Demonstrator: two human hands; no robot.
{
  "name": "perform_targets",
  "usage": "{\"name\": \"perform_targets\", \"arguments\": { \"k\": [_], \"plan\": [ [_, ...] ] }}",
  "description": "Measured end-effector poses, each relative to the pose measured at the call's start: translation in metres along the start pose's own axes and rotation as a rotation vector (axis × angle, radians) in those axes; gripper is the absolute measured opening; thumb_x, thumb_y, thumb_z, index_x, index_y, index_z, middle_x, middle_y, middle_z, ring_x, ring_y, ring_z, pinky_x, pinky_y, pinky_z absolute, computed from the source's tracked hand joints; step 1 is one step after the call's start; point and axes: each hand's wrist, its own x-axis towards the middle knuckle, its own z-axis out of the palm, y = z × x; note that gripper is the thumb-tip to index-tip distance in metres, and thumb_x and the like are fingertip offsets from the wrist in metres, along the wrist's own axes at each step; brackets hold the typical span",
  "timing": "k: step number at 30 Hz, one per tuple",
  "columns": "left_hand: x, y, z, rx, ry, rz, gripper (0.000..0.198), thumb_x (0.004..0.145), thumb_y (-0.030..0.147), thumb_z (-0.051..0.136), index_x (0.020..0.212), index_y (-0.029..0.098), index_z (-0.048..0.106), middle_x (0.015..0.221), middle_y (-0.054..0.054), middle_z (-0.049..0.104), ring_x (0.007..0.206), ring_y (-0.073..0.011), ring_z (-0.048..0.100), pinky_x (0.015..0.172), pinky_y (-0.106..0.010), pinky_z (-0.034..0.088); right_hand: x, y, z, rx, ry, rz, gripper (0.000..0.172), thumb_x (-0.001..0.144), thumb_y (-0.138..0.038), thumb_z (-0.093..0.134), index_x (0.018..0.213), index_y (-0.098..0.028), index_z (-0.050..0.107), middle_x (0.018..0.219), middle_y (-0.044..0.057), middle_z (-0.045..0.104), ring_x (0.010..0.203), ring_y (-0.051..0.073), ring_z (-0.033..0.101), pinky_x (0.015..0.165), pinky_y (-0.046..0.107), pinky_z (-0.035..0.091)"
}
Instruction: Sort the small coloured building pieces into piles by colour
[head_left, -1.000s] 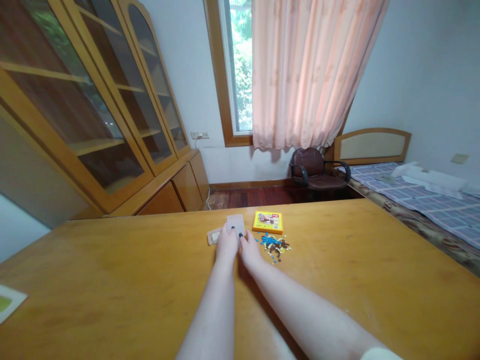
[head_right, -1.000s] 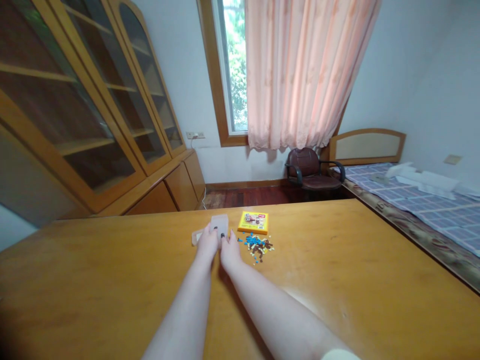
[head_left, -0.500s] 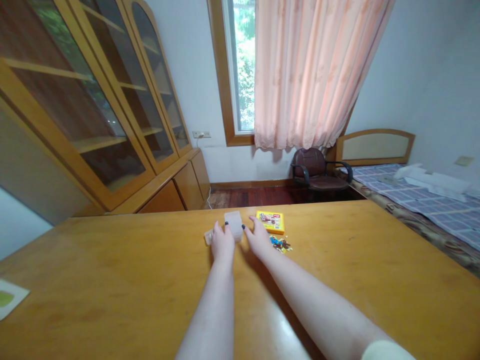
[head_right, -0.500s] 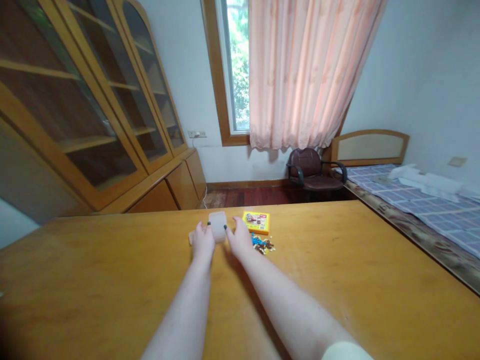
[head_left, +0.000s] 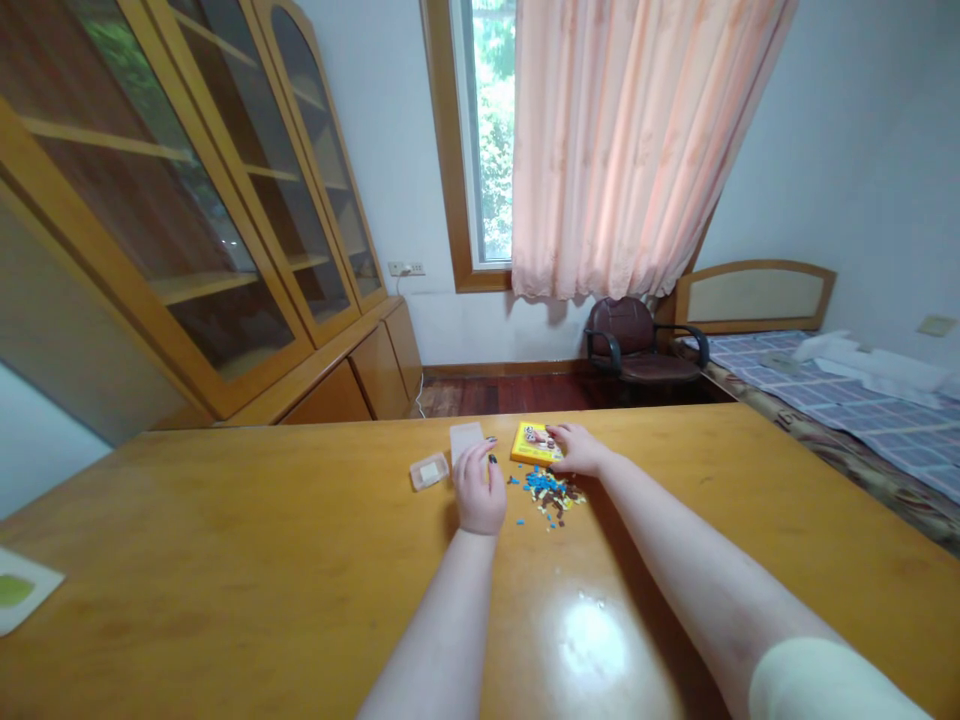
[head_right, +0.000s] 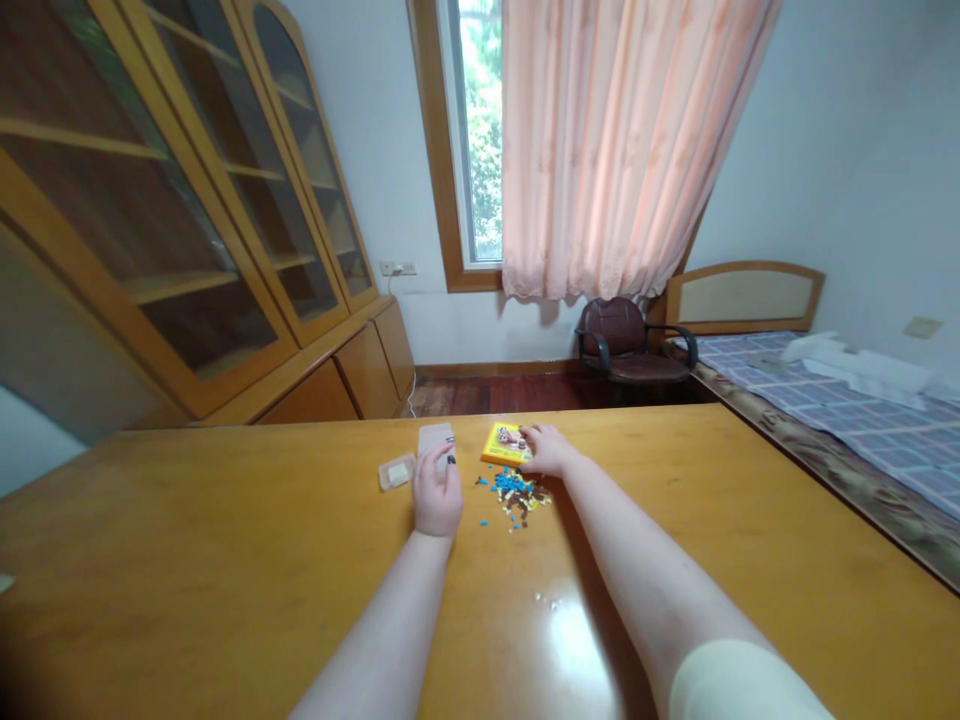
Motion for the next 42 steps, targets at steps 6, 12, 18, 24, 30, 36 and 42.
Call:
{"name": "perform_targets", "arguments": {
  "k": [6, 12, 18, 24, 30, 36, 42],
  "plan": [
    [-0.008, 0.000, 0.021, -0.213, -0.356, -0.088, 0.031, 0.082, 0.018, 0.050, 0.111, 0.020, 0.059, 0.106, -0.008, 0.065, 0.101, -0.0202, 0.059, 0.091, -0.036, 0.047, -0.022, 0.002, -0.009, 0.111, 0.149, 0.093, 0.077, 0.058, -0.040, 0.073, 0.126, -0.012, 0.054, 0.118, 0.017, 0.059, 0.109, 0.032, 0.052, 0.095, 0.041, 0.039],
    [-0.020, -0.009, 0.051, -0.652, -0.463, -0.452, 0.063, 0.081, 0.029, 0.060, 0.138, 0.022, 0.034, 0.138, -0.013, 0.047, 0.118, -0.0218, 0.053, 0.095, -0.036, 0.047, -0.057, -0.022, -0.005, 0.398, 0.287, -0.017, 0.079, 0.059, -0.035, 0.074, 0.132, -0.018, 0.049, 0.125, 0.012, 0.055, 0.116, 0.028, 0.050, 0.101, 0.042, 0.036],
    [-0.018, -0.008, 0.048, -0.799, -0.477, -0.437, 0.079, 0.076, 0.042, 0.067, 0.142, 0.023, 0.028, 0.138, -0.012, 0.048, 0.127, -0.0238, 0.046, 0.106, -0.037, 0.038, -0.067, -0.031, 0.004, 0.578, 0.253, -0.104, 0.075, 0.060, -0.034, 0.075, 0.130, -0.022, 0.052, 0.126, 0.011, 0.052, 0.118, 0.028, 0.049, 0.105, 0.042, 0.034],
    [-0.013, -0.006, 0.046, -0.825, -0.469, -0.403, 0.080, 0.074, 0.044, 0.069, 0.141, 0.024, 0.030, 0.142, -0.012, 0.044, 0.128, -0.0246, 0.045, 0.105, -0.037, 0.040, -0.062, -0.022, 0.005, 0.752, 0.258, -0.133, 0.068, 0.062, -0.036, 0.075, 0.126, -0.021, 0.056, 0.126, 0.011, 0.055, 0.118, 0.029, 0.050, 0.105, 0.045, 0.034],
    [-0.011, -0.010, 0.051, -0.733, -0.445, -0.567, 0.064, 0.086, 0.036, 0.055, 0.142, 0.024, 0.027, 0.132, -0.012, 0.054, 0.113, -0.0228, 0.058, 0.091, -0.037, 0.052, -0.060, -0.020, 0.006, 1.094, 0.238, -0.077, 0.066, 0.069, -0.046, 0.070, 0.128, -0.022, 0.054, 0.133, 0.011, 0.054, 0.122, 0.029, 0.050, 0.103, 0.047, 0.037],
    [-0.011, -0.011, 0.052, -0.658, -0.322, -0.440, 0.055, 0.084, 0.017, 0.052, 0.136, 0.019, 0.034, 0.139, -0.011, 0.048, 0.126, -0.0187, 0.047, 0.105, -0.033, 0.041, -0.063, -0.018, 0.010, 0.961, 0.299, -0.149, 0.062, 0.073, -0.046, 0.067, 0.127, -0.019, 0.054, 0.131, 0.011, 0.055, 0.122, 0.028, 0.050, 0.104, 0.045, 0.036],
    [-0.013, -0.012, 0.047, -0.557, -0.257, -0.365, 0.060, 0.081, 0.015, 0.052, 0.138, 0.019, 0.033, 0.134, -0.010, 0.053, 0.124, -0.0183, 0.049, 0.103, -0.031, 0.042, -0.067, -0.018, 0.005, 0.646, 0.400, -0.078, 0.039, 0.082, -0.033, 0.051, 0.118, -0.021, 0.062, 0.119, 0.007, 0.064, 0.112, 0.027, 0.057, 0.100, 0.046, 0.040]
  ]
}}
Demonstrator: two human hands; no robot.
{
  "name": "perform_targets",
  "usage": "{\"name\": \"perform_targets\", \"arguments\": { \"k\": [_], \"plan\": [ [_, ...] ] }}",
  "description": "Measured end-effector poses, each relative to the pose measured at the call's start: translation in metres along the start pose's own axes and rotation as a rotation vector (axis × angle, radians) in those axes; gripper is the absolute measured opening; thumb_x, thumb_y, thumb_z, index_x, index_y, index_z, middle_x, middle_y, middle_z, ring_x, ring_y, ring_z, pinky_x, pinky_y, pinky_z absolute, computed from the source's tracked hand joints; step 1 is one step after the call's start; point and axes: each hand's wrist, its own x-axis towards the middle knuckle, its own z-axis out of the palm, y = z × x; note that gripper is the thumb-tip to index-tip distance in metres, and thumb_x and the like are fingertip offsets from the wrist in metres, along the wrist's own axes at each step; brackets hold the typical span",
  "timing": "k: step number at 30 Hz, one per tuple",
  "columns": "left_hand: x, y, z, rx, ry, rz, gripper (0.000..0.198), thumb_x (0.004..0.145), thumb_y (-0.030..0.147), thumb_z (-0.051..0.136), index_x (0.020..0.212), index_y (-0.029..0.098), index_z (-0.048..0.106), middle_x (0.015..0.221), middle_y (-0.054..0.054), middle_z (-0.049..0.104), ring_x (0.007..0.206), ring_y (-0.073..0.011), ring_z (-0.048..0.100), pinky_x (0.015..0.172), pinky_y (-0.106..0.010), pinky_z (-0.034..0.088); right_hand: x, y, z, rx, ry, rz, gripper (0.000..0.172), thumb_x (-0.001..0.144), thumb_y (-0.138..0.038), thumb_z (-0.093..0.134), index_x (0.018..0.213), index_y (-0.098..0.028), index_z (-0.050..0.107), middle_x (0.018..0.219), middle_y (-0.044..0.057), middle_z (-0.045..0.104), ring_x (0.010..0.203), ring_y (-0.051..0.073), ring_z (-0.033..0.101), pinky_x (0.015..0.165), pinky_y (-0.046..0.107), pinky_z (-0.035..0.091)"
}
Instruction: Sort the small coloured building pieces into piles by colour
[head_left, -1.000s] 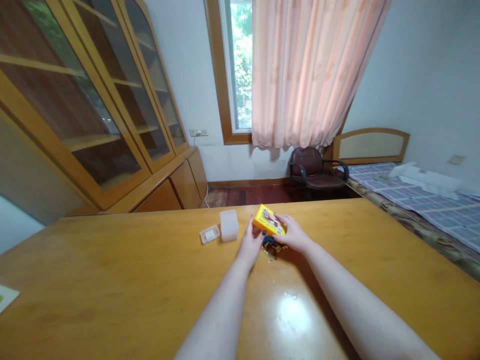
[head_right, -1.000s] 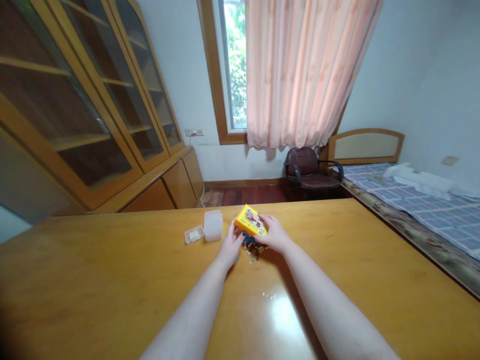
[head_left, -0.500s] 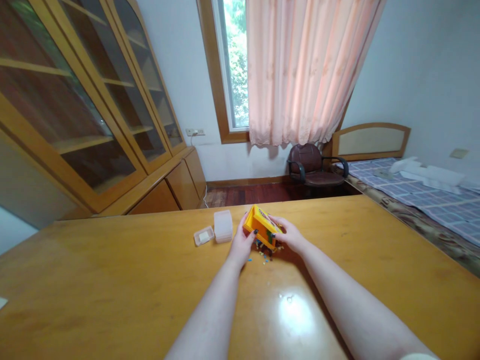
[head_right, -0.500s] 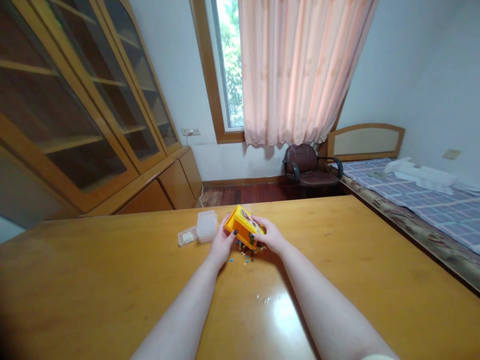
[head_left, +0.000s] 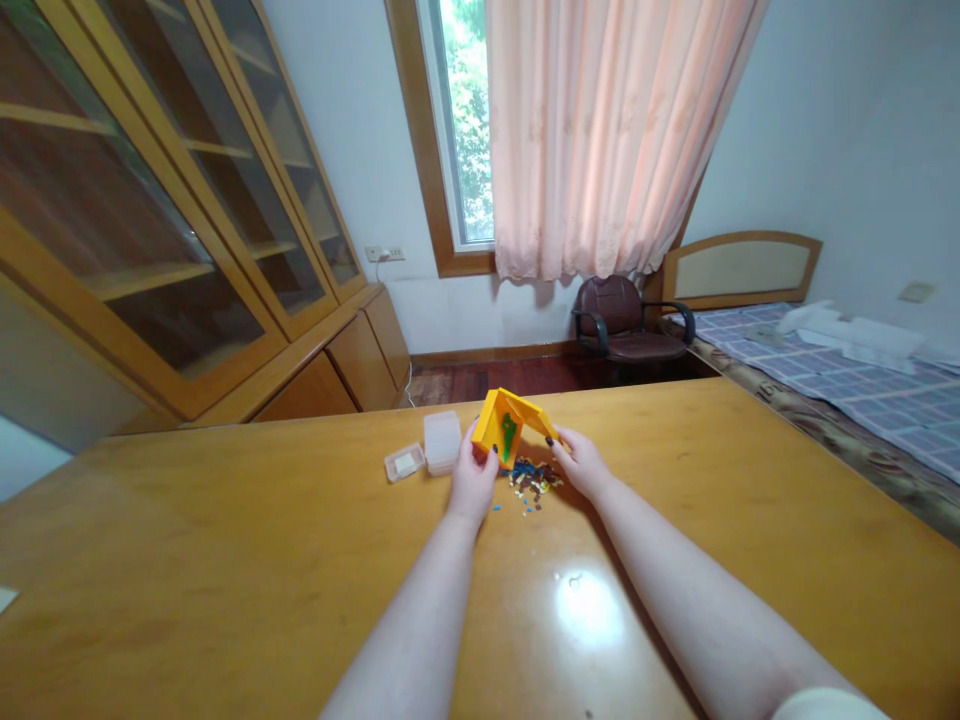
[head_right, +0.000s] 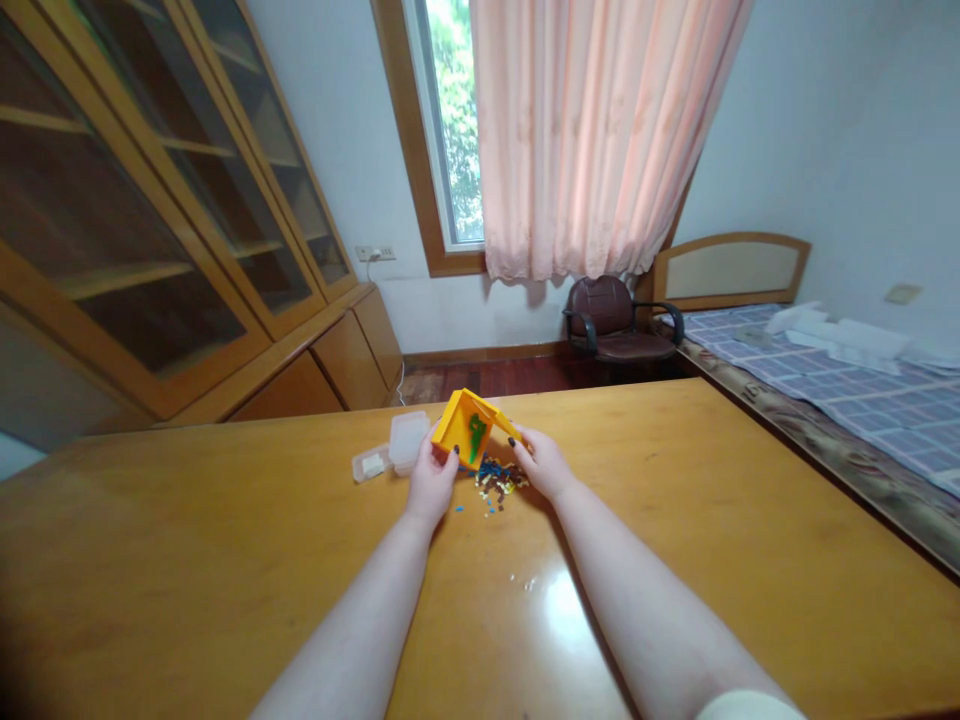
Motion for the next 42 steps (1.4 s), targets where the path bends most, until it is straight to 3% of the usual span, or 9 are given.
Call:
{"name": "perform_targets", "arguments": {
  "k": [7, 15, 21, 30, 37, 40, 42],
  "plan": [
    [-0.007, 0.009, 0.000, 0.181, -0.080, -0.039, 0.056, 0.078, 0.016, 0.056, 0.134, 0.020, 0.045, 0.126, -0.007, 0.059, 0.117, -0.0196, 0.055, 0.102, -0.032, 0.043, 0.001, 0.014, 0.004, -0.109, 0.043, 0.154, 0.025, 0.079, -0.025, 0.050, 0.093, -0.019, 0.070, 0.086, 0.005, 0.072, 0.079, 0.024, 0.064, 0.077, 0.038, 0.050],
    [-0.007, 0.012, -0.001, 0.217, -0.111, 0.037, 0.053, 0.079, 0.013, 0.052, 0.132, 0.021, 0.048, 0.133, -0.005, 0.055, 0.121, -0.0182, 0.052, 0.106, -0.032, 0.039, 0.000, 0.022, 0.006, -0.038, 0.076, 0.206, 0.023, 0.079, -0.031, 0.053, 0.090, -0.020, 0.070, 0.082, 0.005, 0.072, 0.083, 0.026, 0.065, 0.078, 0.040, 0.050],
    [-0.009, 0.015, -0.004, 0.278, -0.112, 0.081, 0.053, 0.075, 0.007, 0.050, 0.126, 0.022, 0.055, 0.130, -0.002, 0.057, 0.123, -0.0178, 0.050, 0.110, -0.032, 0.035, 0.001, 0.031, 0.007, 0.123, 0.201, 0.267, 0.028, 0.077, -0.034, 0.055, 0.094, -0.016, 0.069, 0.090, 0.008, 0.072, 0.082, 0.025, 0.065, 0.079, 0.040, 0.050],
    [-0.006, 0.009, -0.010, 0.362, -0.155, 0.257, 0.058, 0.068, 0.000, 0.049, 0.121, 0.023, 0.058, 0.124, -0.002, 0.062, 0.119, -0.0179, 0.054, 0.109, -0.038, 0.038, 0.004, 0.036, -0.001, 0.168, 0.297, 0.117, 0.023, 0.076, -0.037, 0.059, 0.081, -0.018, 0.070, 0.082, 0.006, 0.071, 0.078, 0.020, 0.064, 0.078, 0.035, 0.049],
    [-0.006, 0.008, -0.006, 0.206, -0.140, 0.194, 0.052, 0.073, 0.005, 0.050, 0.122, 0.023, 0.058, 0.129, -0.004, 0.058, 0.124, -0.0197, 0.050, 0.112, -0.040, 0.032, 0.004, 0.031, 0.000, 0.109, 0.310, 0.146, 0.026, 0.079, -0.038, 0.057, 0.083, -0.017, 0.070, 0.082, 0.006, 0.072, 0.078, 0.022, 0.066, 0.076, 0.036, 0.051],
    [-0.006, 0.011, -0.001, 0.059, -0.105, 0.114, 0.050, 0.079, 0.013, 0.053, 0.128, 0.021, 0.052, 0.132, -0.006, 0.055, 0.125, -0.0200, 0.048, 0.110, -0.036, 0.034, 0.003, 0.017, 0.003, 0.019, 0.222, 0.090, 0.031, 0.085, -0.038, 0.051, 0.097, -0.017, 0.070, 0.090, 0.008, 0.072, 0.084, 0.024, 0.066, 0.079, 0.039, 0.052],
    [-0.006, 0.013, 0.002, -0.039, -0.090, 0.079, 0.053, 0.081, 0.020, 0.056, 0.133, 0.022, 0.046, 0.136, -0.007, 0.052, 0.127, -0.0204, 0.047, 0.109, -0.034, 0.036, 0.002, 0.008, 0.007, -0.029, 0.114, -0.034, 0.038, 0.083, -0.038, 0.056, 0.115, -0.019, 0.064, 0.112, 0.010, 0.067, 0.105, 0.027, 0.061, 0.093, 0.044, 0.046]
  ]
}}
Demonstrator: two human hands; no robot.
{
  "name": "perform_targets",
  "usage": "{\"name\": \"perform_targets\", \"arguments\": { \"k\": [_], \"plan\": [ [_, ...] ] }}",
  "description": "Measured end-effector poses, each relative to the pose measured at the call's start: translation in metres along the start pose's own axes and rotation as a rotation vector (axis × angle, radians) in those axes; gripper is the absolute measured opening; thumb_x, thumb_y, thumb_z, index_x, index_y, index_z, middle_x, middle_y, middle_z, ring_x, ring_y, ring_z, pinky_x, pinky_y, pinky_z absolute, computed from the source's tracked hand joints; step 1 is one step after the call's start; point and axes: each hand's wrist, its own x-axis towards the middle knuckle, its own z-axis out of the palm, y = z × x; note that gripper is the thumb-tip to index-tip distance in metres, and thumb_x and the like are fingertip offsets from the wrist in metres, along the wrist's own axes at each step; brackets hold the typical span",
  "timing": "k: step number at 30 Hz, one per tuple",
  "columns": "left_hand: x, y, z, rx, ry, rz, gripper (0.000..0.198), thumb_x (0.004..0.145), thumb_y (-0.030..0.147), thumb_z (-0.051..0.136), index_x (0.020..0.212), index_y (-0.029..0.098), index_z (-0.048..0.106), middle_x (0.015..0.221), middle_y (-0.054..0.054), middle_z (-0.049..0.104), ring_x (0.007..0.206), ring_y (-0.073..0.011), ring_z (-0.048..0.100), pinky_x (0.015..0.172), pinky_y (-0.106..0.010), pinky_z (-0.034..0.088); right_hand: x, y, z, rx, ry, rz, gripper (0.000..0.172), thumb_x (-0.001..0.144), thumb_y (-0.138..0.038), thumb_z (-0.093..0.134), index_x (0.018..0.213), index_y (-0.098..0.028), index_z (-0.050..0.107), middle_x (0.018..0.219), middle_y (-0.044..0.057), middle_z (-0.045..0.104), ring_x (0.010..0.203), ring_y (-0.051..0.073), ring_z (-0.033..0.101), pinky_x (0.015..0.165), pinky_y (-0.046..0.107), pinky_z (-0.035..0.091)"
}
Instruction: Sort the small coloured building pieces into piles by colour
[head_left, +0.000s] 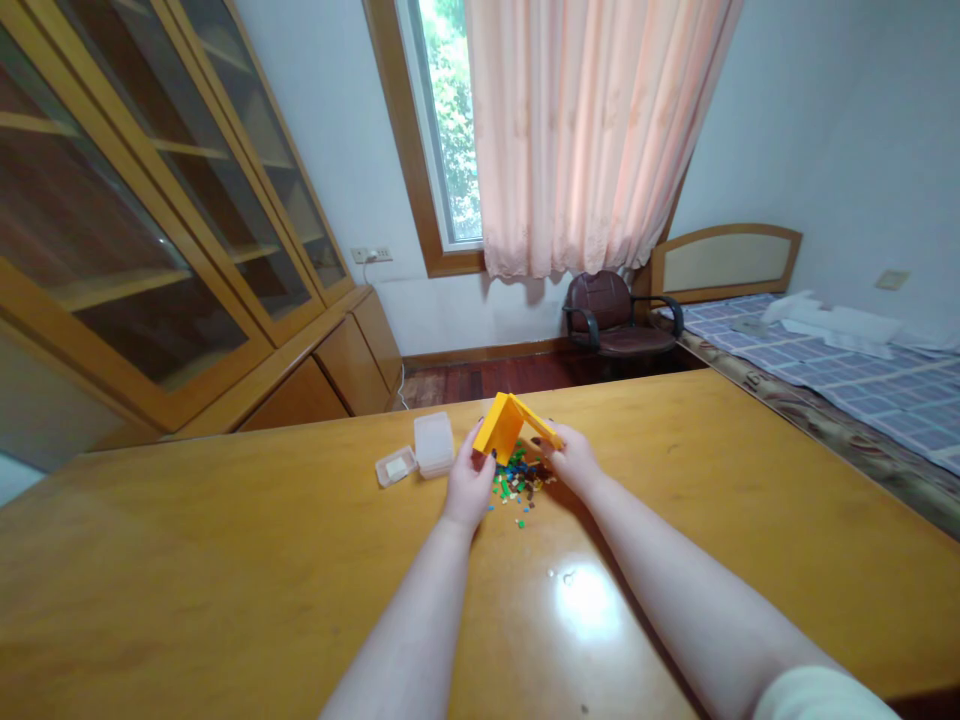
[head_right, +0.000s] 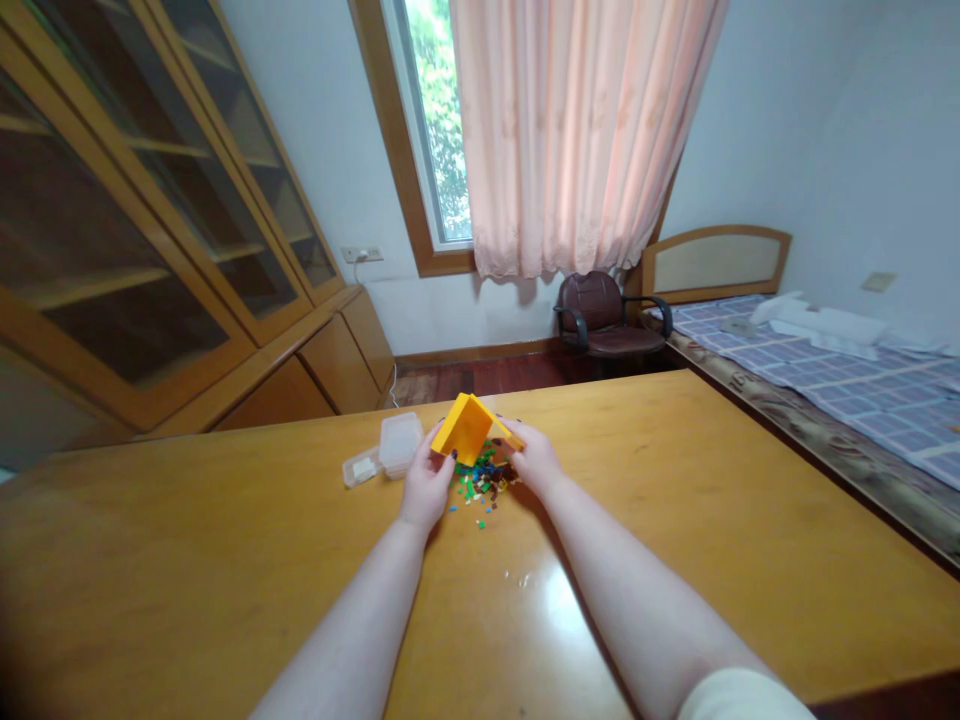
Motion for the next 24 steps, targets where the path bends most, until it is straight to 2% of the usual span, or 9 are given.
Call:
{"name": "perform_targets", "arguments": {
  "k": [2, 4, 6, 9, 11, 14, 20, 22, 24],
  "plan": [
    [0.000, 0.003, 0.002, -0.102, -0.025, -0.036, 0.064, 0.080, 0.026, 0.061, 0.140, 0.026, 0.036, 0.140, -0.008, 0.047, 0.128, -0.0211, 0.045, 0.107, -0.033, 0.039, -0.001, -0.007, 0.004, -0.025, -0.118, -0.135, 0.057, 0.077, -0.041, 0.064, 0.130, -0.021, 0.053, 0.133, 0.011, 0.053, 0.124, 0.029, 0.047, 0.105, 0.047, 0.036],
    [-0.002, 0.005, 0.004, -0.210, -0.098, -0.098, 0.077, 0.078, 0.031, 0.065, 0.144, 0.031, 0.025, 0.146, -0.008, 0.038, 0.128, -0.0232, 0.045, 0.101, -0.034, 0.045, -0.003, -0.011, 0.007, -0.017, -0.224, -0.220, 0.069, 0.077, -0.045, 0.066, 0.137, -0.022, 0.043, 0.144, 0.011, 0.041, 0.134, 0.029, 0.035, 0.111, 0.048, 0.028],
    [-0.004, 0.006, 0.006, -0.293, -0.197, -0.159, 0.081, 0.077, 0.034, 0.067, 0.144, 0.034, 0.022, 0.151, -0.009, 0.030, 0.129, -0.0254, 0.044, 0.098, -0.036, 0.048, -0.004, -0.013, 0.011, 0.012, -0.282, -0.231, 0.071, 0.080, -0.047, 0.062, 0.141, -0.022, 0.036, 0.147, 0.011, 0.036, 0.135, 0.027, 0.032, 0.111, 0.047, 0.027],
    [-0.007, 0.007, 0.008, -0.336, -0.268, -0.158, 0.080, 0.075, 0.035, 0.070, 0.142, 0.032, 0.028, 0.151, -0.009, 0.029, 0.132, -0.0258, 0.039, 0.105, -0.038, 0.040, -0.007, -0.014, 0.016, -0.015, -0.295, -0.205, 0.072, 0.081, -0.042, 0.061, 0.144, -0.021, 0.031, 0.146, 0.012, 0.037, 0.134, 0.026, 0.035, 0.111, 0.046, 0.029],
    [-0.007, 0.007, 0.008, -0.326, -0.262, -0.120, 0.081, 0.072, 0.037, 0.073, 0.141, 0.029, 0.031, 0.148, -0.011, 0.034, 0.132, -0.0258, 0.038, 0.109, -0.039, 0.035, -0.008, -0.015, 0.017, -0.085, -0.268, -0.214, 0.069, 0.082, -0.036, 0.061, 0.143, -0.020, 0.033, 0.145, 0.013, 0.039, 0.133, 0.026, 0.036, 0.111, 0.046, 0.030],
    [-0.006, 0.008, 0.007, -0.291, -0.236, -0.078, 0.082, 0.071, 0.043, 0.072, 0.141, 0.028, 0.032, 0.147, -0.012, 0.036, 0.133, -0.0272, 0.038, 0.110, -0.040, 0.034, -0.009, -0.020, 0.017, -0.181, -0.197, -0.259, 0.060, 0.085, -0.029, 0.055, 0.141, -0.020, 0.036, 0.142, 0.013, 0.043, 0.131, 0.025, 0.040, 0.109, 0.046, 0.033],
    [-0.004, 0.004, 0.002, -0.248, -0.256, -0.090, 0.077, 0.076, 0.043, 0.068, 0.142, 0.029, 0.030, 0.153, -0.011, 0.023, 0.133, -0.0277, 0.037, 0.107, -0.039, 0.038, -0.006, -0.026, 0.009, -0.306, -0.001, -0.278, 0.042, 0.090, -0.024, 0.044, 0.132, -0.020, 0.045, 0.125, 0.011, 0.059, 0.114, 0.023, 0.057, 0.098, 0.042, 0.047],
    [-0.004, -0.003, -0.001, -0.148, -0.236, -0.085, 0.070, 0.079, 0.040, 0.064, 0.141, 0.028, 0.033, 0.151, -0.011, 0.028, 0.133, -0.0258, 0.037, 0.109, -0.040, 0.035, -0.002, -0.020, 0.002, -0.354, 0.081, -0.266, 0.040, 0.090, -0.024, 0.043, 0.130, -0.019, 0.046, 0.125, 0.011, 0.060, 0.113, 0.022, 0.058, 0.097, 0.041, 0.047],
    [-0.003, -0.009, -0.004, 0.011, -0.192, -0.057, 0.057, 0.082, 0.034, 0.060, 0.136, 0.025, 0.041, 0.145, -0.011, 0.039, 0.131, -0.0235, 0.041, 0.109, -0.040, 0.034, 0.004, -0.010, -0.007, -0.435, 0.140, -0.235, 0.039, 0.090, -0.022, 0.043, 0.128, -0.016, 0.048, 0.126, 0.013, 0.058, 0.115, 0.023, 0.056, 0.099, 0.040, 0.045]
  ]
}}
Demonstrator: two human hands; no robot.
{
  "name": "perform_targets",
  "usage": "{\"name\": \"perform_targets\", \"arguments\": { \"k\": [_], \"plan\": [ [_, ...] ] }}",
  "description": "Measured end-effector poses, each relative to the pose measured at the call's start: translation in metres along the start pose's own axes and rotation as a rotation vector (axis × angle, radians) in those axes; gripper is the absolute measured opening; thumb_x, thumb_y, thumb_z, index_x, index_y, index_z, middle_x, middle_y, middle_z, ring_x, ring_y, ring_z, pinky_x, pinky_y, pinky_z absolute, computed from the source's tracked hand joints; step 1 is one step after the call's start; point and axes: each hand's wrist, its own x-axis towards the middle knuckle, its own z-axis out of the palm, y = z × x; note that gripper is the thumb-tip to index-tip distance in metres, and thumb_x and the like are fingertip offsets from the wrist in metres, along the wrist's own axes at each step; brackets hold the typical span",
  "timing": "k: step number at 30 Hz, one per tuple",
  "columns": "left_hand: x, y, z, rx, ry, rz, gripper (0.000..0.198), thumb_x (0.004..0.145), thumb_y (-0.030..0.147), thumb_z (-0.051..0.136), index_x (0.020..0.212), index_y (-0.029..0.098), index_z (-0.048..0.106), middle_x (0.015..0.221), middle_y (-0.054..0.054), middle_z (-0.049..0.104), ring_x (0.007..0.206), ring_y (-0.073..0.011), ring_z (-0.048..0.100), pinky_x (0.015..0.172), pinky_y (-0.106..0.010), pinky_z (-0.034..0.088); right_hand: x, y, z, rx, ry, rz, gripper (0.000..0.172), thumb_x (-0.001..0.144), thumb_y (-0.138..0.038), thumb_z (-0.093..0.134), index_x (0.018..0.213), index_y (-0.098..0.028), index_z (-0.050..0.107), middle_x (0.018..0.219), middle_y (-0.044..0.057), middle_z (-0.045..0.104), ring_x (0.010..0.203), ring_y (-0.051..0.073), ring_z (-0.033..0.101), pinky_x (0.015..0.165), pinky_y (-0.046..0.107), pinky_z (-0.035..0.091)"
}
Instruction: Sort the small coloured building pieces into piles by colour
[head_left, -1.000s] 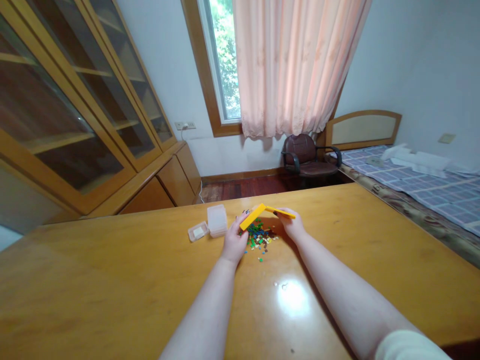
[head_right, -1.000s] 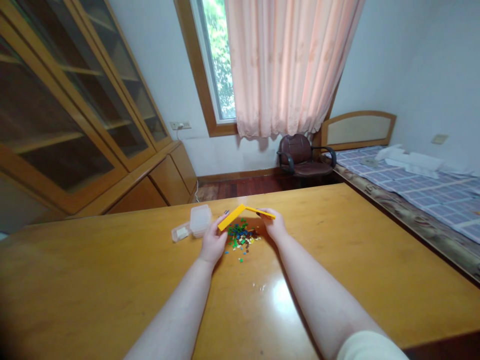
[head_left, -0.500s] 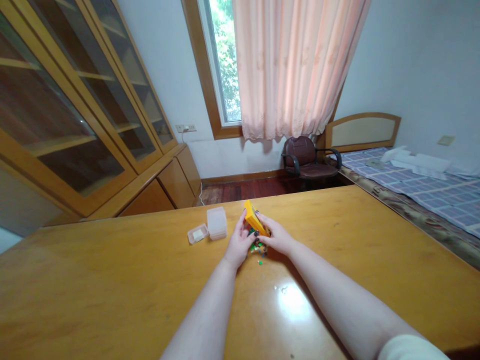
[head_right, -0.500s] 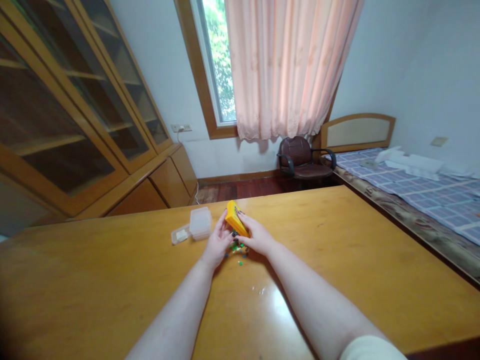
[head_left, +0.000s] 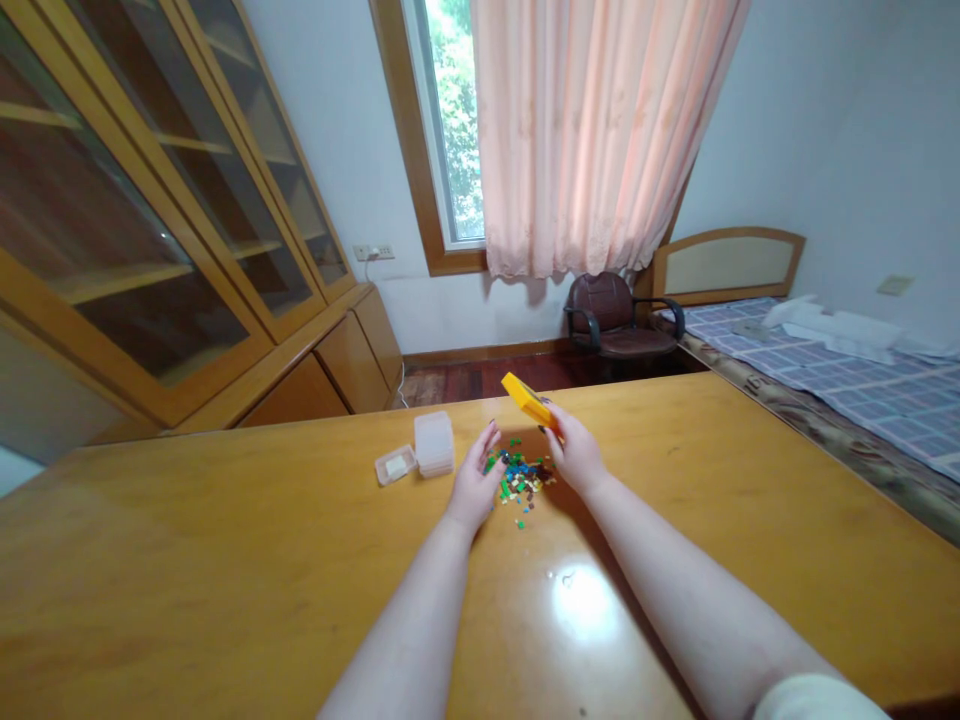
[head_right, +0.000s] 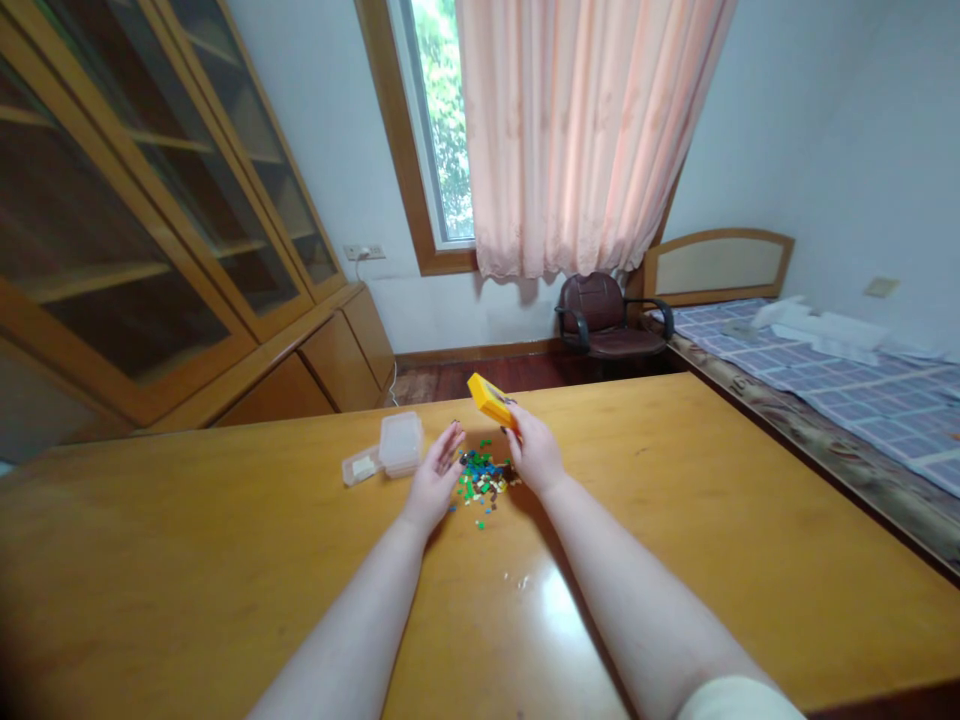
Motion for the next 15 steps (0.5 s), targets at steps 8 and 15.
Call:
{"name": "perform_targets", "arguments": {
  "k": [8, 15],
  "plan": [
    [-0.001, 0.017, -0.018, 0.572, 0.394, 0.230, 0.025, 0.084, 0.021, 0.048, 0.102, 0.020, 0.064, 0.104, -0.008, 0.066, 0.103, -0.0205, 0.060, 0.099, -0.041, 0.044, 0.000, 0.037, 0.002, -0.260, -0.278, 0.148, 0.041, 0.089, -0.015, 0.041, 0.128, -0.022, 0.053, 0.129, 0.009, 0.057, 0.118, 0.024, 0.053, 0.103, 0.040, 0.038],
    [0.003, 0.024, -0.029, 1.046, 0.708, -0.073, 0.055, 0.074, 0.036, 0.066, 0.126, 0.024, 0.052, 0.148, -0.013, 0.026, 0.134, -0.0374, 0.028, 0.107, -0.056, 0.026, -0.001, 0.042, 0.016, -0.193, -0.405, 0.107, 0.044, 0.088, -0.010, 0.041, 0.127, -0.024, 0.056, 0.139, 0.004, 0.048, 0.129, 0.022, 0.042, 0.108, 0.040, 0.031]
  ]
}}
